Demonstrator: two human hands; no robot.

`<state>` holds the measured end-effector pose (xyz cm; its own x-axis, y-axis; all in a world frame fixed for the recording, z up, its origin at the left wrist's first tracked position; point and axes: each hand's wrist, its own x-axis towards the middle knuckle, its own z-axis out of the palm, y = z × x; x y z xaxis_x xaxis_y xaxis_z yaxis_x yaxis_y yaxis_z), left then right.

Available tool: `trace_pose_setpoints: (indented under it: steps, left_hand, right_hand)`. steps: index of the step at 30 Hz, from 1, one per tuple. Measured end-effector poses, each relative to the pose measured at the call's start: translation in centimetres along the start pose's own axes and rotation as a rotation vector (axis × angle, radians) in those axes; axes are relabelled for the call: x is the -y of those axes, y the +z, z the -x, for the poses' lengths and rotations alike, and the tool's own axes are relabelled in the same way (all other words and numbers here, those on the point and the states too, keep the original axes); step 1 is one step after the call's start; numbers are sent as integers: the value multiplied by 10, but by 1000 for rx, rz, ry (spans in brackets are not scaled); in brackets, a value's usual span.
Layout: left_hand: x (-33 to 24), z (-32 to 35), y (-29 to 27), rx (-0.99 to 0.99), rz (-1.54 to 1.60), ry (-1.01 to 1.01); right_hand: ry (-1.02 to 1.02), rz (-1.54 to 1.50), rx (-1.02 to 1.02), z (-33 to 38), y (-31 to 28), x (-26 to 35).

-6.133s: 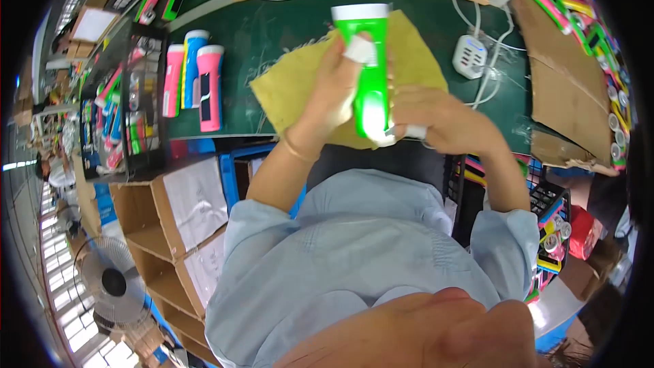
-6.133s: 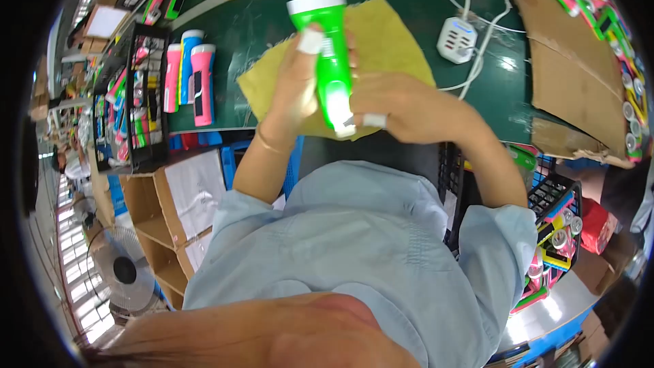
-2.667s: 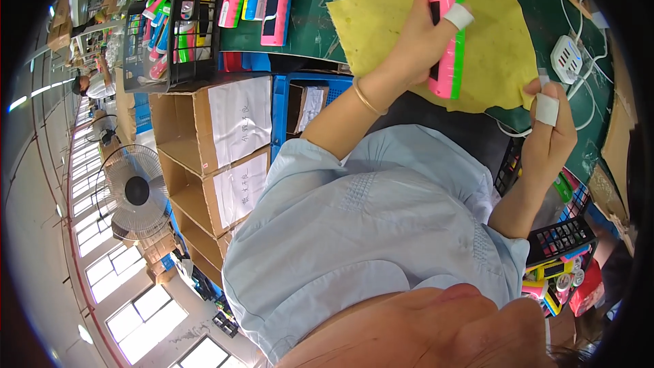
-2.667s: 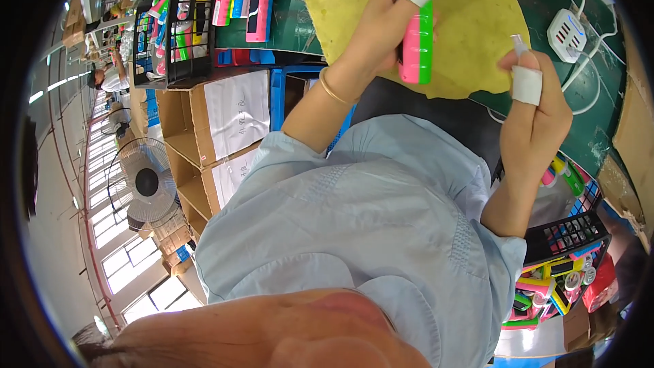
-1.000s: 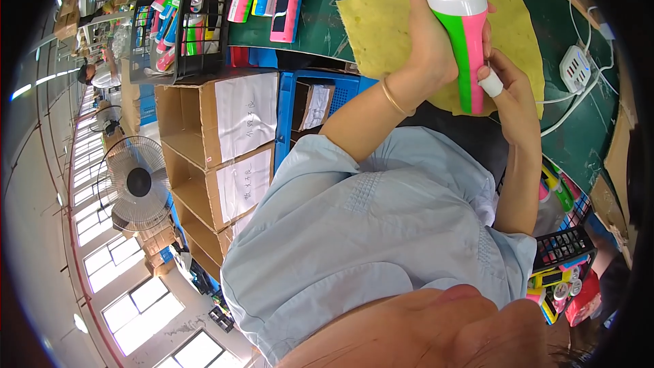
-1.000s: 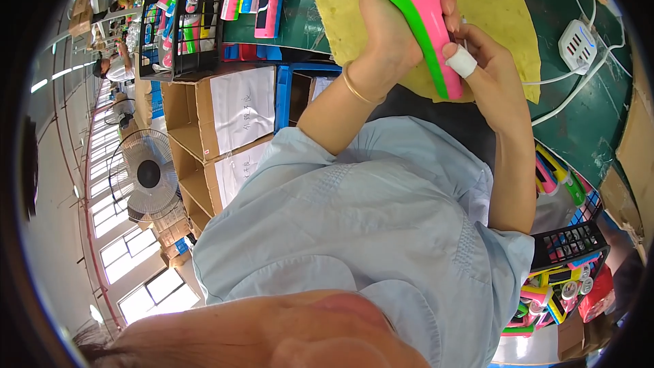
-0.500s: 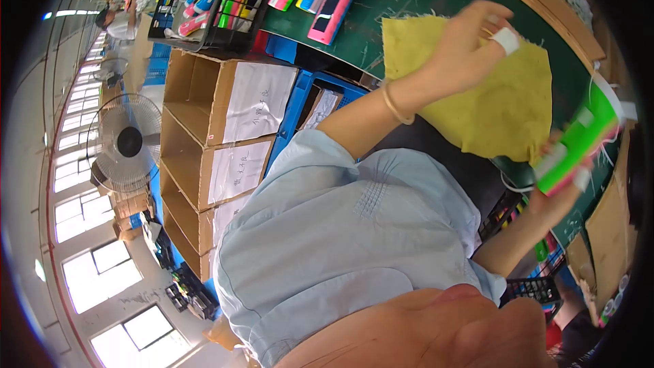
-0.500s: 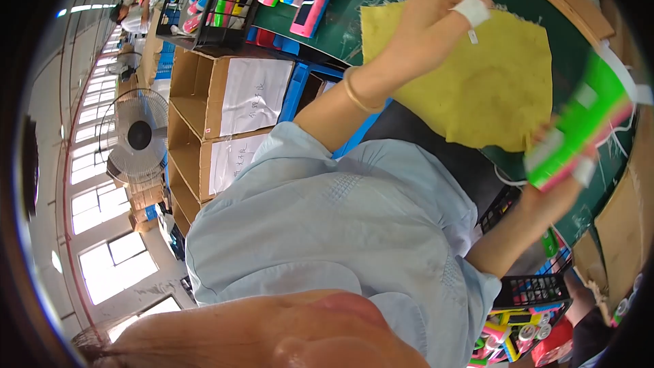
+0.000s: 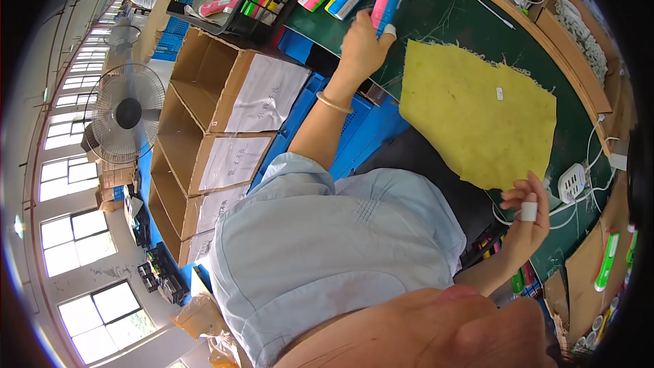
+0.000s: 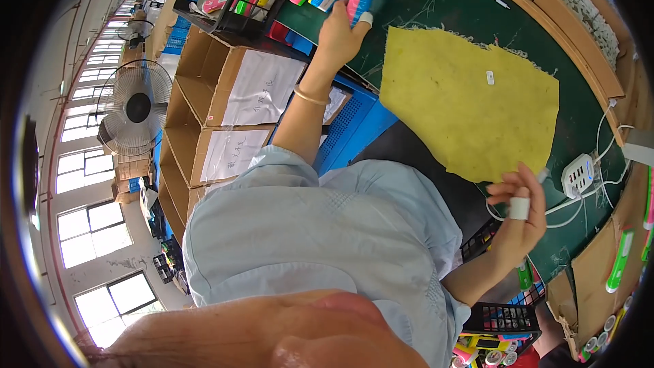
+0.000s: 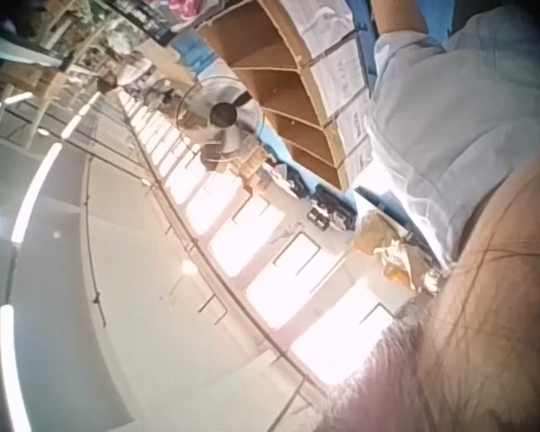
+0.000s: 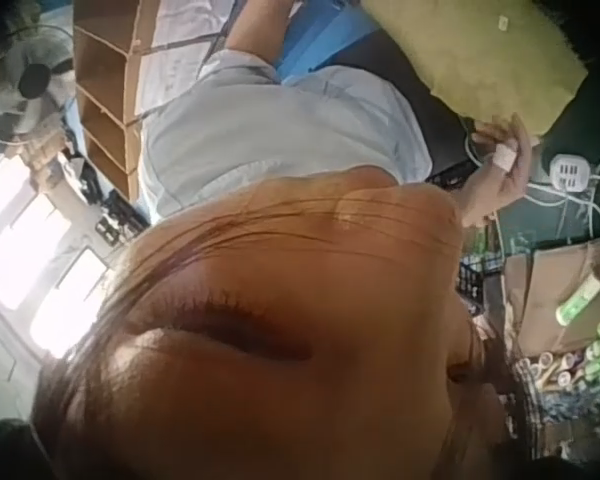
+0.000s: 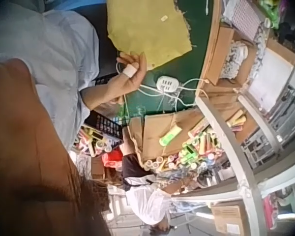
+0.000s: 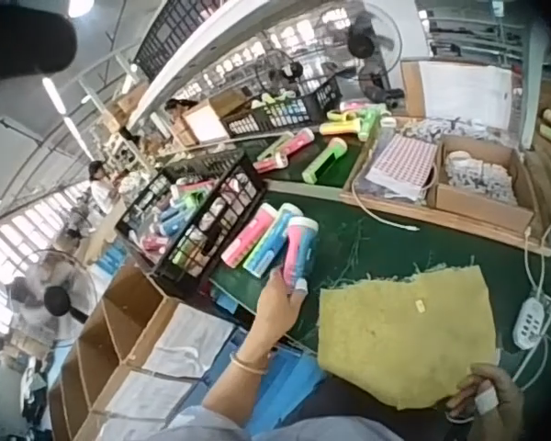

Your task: Wiping, testing, and inspecting multi-colored plastic flashlights at an assembly line workbench.

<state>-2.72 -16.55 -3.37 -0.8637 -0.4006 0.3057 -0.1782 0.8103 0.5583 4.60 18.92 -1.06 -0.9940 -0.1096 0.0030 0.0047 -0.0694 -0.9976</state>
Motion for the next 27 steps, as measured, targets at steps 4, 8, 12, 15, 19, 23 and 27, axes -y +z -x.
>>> trace_pose_setpoints:
  steps: [4, 8, 12, 15, 19, 23, 27]
  left_hand:
    - [-75, 38, -9, 763, 1210, -300]
    - [-122, 106, 14, 1144, 925, 188]
    - [-123, 101, 6, 1098, 861, 365]
    - [-126, 97, 30, 903, 1260, 96]
    - [-141, 92, 26, 1036, 1190, -167]
    - [-147, 78, 46, 908, 1474, -557]
    - [-162, 60, 42, 1121, 1444, -412]
  right_hand:
    - [-18, -51, 133, -18, 47, -3]
    - [80, -219, -336, -13, 86, 16]
    - [-624, 517, -523, 0, 51, 19]
    - [-103, 272, -197, -13, 60, -4]
    - [-43, 351, 42, 0, 56, -7]
    - [-105, 181, -72, -1, 36, -25]
    - [12, 91, -165, 2, 27, -33]
